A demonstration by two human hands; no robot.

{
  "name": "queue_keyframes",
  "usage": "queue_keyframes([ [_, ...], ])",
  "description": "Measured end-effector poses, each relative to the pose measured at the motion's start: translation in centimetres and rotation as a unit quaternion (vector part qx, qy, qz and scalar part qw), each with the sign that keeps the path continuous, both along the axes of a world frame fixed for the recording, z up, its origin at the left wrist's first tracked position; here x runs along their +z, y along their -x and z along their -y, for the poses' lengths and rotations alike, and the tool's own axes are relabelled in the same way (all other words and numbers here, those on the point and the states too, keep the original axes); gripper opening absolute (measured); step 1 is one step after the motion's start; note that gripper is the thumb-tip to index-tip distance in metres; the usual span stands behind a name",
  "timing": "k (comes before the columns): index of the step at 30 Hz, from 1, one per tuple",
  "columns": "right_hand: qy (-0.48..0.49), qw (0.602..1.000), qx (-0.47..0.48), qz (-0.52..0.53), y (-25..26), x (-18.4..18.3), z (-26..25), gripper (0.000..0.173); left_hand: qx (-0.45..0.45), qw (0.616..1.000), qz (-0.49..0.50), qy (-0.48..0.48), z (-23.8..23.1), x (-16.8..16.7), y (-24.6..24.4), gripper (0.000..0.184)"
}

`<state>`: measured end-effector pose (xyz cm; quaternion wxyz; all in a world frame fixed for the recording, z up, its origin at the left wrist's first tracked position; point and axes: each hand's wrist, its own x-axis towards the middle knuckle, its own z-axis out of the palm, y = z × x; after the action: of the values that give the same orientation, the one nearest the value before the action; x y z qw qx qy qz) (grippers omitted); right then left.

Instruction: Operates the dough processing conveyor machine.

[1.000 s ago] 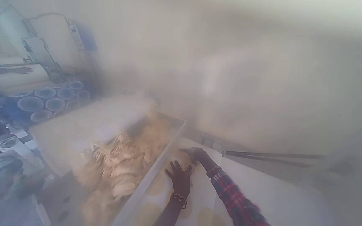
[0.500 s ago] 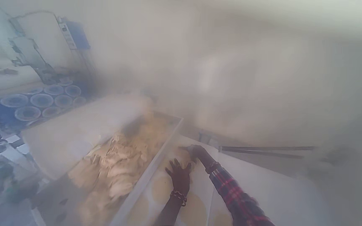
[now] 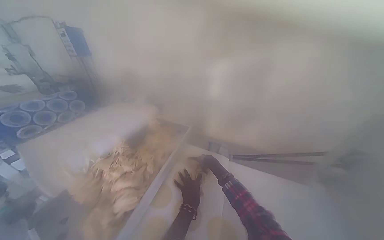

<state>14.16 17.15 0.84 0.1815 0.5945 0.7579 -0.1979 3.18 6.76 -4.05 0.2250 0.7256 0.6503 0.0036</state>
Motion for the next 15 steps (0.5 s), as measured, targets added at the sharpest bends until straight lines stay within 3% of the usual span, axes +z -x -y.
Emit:
queue_keyframes([
  [15, -0.006, 1.0, -0.001, 0.01, -0.2, -0.1, 0.2, 0.081, 0.002, 1.0, 0.013, 0.008, 0.1, 0.2, -0.4, 0.044],
])
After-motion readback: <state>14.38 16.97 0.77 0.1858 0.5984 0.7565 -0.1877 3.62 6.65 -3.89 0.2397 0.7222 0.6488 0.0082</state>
